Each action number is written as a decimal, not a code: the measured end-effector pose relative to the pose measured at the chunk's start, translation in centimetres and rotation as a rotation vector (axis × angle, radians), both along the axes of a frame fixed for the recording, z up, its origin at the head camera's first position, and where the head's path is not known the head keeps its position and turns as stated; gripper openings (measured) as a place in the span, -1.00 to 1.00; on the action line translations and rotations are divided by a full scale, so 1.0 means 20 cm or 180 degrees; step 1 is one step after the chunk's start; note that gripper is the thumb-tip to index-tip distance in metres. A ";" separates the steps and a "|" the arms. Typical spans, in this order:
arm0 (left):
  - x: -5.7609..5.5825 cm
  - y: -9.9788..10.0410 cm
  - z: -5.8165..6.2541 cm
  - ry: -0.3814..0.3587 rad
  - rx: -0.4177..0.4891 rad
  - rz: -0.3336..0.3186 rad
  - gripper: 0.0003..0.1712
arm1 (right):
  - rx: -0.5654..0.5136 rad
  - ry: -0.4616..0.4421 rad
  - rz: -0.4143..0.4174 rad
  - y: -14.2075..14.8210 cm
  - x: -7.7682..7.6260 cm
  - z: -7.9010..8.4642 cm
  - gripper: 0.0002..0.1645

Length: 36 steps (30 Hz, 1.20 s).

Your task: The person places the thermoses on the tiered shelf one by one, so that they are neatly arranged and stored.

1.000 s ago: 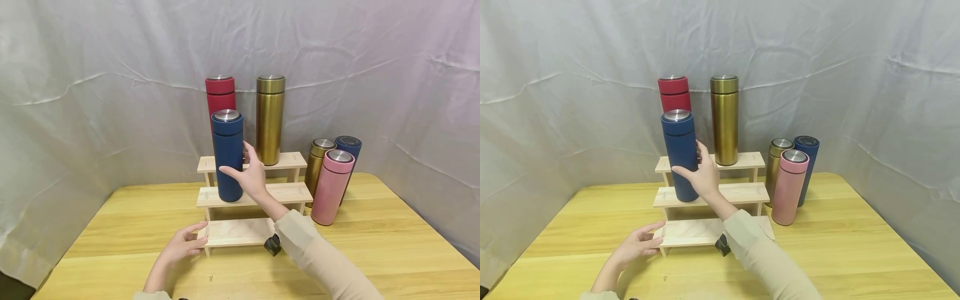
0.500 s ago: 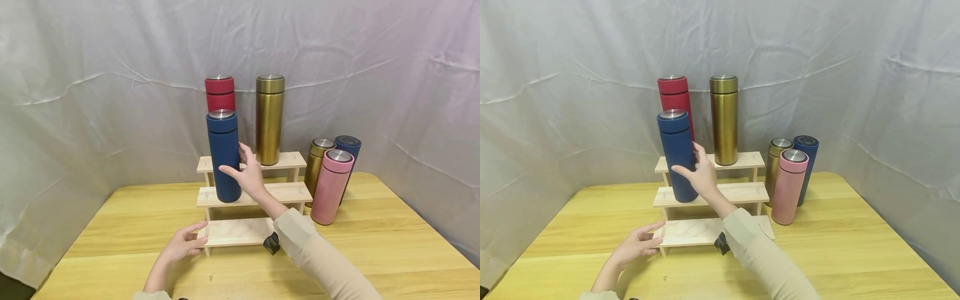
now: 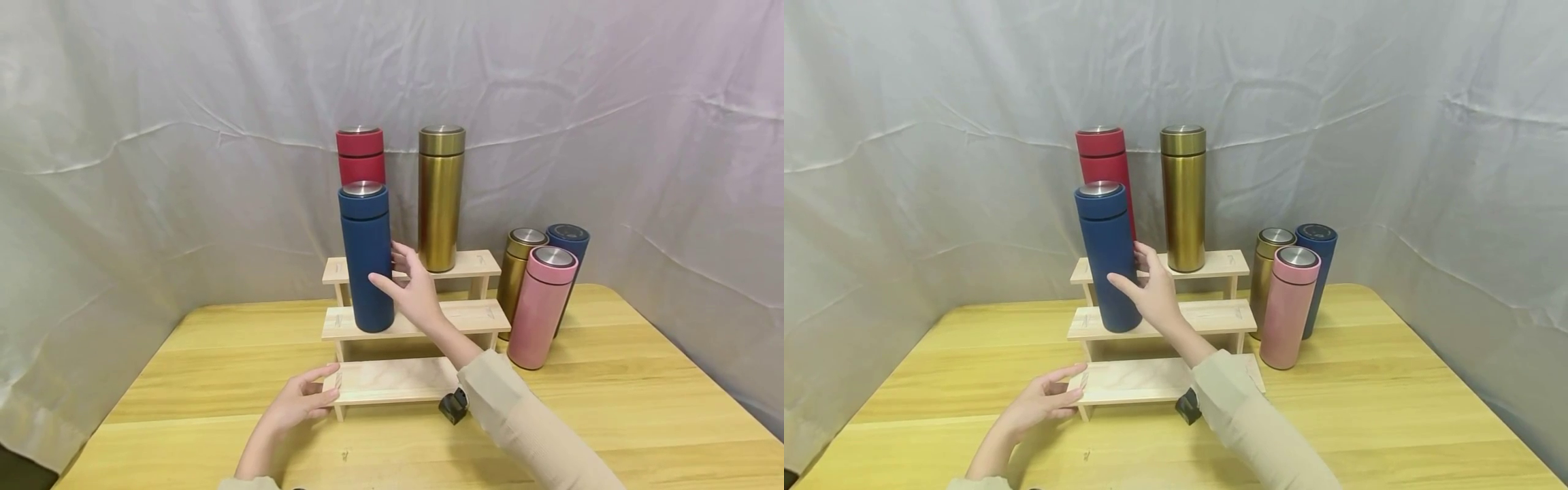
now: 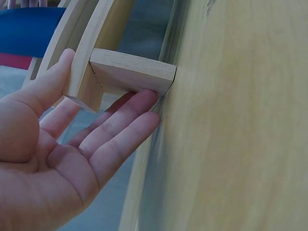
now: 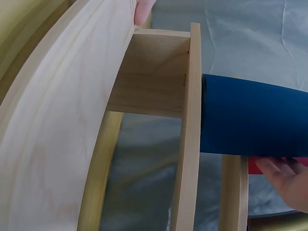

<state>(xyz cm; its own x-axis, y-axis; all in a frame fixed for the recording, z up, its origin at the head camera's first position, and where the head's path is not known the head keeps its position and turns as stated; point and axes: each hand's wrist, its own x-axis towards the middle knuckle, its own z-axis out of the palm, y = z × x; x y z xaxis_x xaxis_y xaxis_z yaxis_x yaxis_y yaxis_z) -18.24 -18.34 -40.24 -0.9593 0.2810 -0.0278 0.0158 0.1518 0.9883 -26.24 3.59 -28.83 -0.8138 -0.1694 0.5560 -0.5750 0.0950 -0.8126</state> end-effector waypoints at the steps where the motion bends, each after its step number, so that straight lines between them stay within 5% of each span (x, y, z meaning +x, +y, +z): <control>1: 0.00 0.00 0.00 -0.0001 0.0001 -0.0002 -0.33 | -0.0029 0.0011 0.0010 0.01 0.02 0.01 -0.33; 6: 0.00 0.00 0.01 -0.0026 -0.0009 0.0022 -0.32 | -0.0116 0.0043 0.0032 0.03 0.12 0.10 -0.44; 13: 0.01 0.00 0.00 -0.0032 -0.0007 0.0046 -0.33 | -0.0142 0.0059 -0.0006 0.08 0.15 0.12 -0.51; 26: 0.00 0.00 0.00 -0.0043 0.0010 0.0013 -0.31 | -0.0281 0.0027 -0.0041 0.22 0.08 0.00 -0.56; 36: 0.01 0.01 0.00 -0.0055 0.0029 0.0049 -0.32 | -0.0353 0.0036 -0.0111 0.32 0.10 -0.03 -0.58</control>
